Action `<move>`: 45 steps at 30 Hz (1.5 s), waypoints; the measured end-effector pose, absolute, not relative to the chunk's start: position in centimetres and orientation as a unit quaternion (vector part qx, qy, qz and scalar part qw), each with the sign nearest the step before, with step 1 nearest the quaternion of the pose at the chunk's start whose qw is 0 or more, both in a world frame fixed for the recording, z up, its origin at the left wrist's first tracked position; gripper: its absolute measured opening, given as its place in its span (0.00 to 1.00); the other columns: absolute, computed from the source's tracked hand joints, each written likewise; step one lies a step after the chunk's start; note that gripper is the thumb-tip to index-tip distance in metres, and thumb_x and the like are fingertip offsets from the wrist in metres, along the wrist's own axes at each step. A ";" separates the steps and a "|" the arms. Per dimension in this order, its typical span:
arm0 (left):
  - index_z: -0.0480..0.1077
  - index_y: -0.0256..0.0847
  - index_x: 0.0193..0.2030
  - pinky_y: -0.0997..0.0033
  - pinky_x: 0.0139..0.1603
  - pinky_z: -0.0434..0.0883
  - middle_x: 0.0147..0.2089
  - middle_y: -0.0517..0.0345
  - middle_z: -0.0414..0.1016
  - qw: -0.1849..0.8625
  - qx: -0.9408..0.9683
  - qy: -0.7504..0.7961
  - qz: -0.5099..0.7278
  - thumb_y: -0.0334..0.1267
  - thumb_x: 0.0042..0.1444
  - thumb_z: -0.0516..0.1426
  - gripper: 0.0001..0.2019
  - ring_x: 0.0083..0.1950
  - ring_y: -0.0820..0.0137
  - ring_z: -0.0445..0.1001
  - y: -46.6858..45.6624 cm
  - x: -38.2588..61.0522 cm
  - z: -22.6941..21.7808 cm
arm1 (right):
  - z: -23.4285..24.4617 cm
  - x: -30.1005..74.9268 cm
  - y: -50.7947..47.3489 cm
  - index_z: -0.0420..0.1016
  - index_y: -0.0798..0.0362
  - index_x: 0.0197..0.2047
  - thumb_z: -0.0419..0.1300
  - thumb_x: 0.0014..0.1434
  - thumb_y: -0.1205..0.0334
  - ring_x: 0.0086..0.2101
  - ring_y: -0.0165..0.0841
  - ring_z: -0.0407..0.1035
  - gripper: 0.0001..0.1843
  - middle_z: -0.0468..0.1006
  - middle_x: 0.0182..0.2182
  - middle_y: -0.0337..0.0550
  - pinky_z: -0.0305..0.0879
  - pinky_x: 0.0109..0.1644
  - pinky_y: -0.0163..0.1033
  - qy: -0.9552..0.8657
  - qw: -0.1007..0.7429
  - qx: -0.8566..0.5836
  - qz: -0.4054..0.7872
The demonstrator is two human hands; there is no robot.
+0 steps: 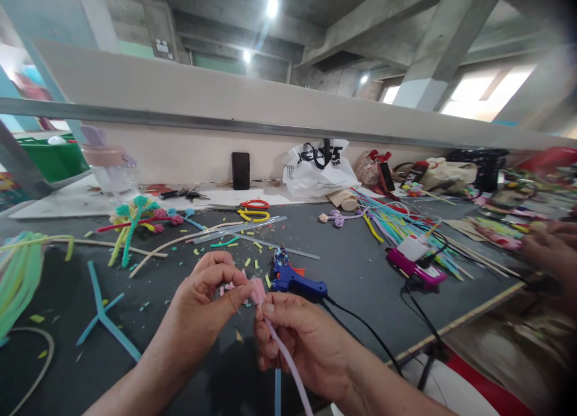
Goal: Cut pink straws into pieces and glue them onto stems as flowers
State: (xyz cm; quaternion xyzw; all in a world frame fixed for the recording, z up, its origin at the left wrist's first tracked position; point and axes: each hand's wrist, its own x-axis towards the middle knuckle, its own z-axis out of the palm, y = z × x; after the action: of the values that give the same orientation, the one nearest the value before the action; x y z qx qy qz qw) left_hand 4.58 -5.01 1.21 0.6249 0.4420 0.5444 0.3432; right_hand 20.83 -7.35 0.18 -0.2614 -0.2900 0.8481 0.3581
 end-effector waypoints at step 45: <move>0.65 0.39 0.43 0.69 0.38 0.68 0.37 0.57 0.69 0.466 0.593 0.444 0.483 0.40 0.46 0.58 0.16 0.36 0.70 0.69 -5.5 5.4 0.6 | 0.1 20.7 -7.3 0.69 0.60 0.31 0.60 0.51 0.67 0.18 0.22 0.62 0.05 0.70 0.20 0.36 0.61 0.26 0.32 -0.321 0.394 -0.264 0.820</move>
State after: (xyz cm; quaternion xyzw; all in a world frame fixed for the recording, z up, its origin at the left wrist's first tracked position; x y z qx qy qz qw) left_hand 5.37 -5.47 0.64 0.5935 0.4438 0.4831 0.4663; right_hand 20.73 -7.34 0.13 -0.2639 -0.3206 0.8199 0.3941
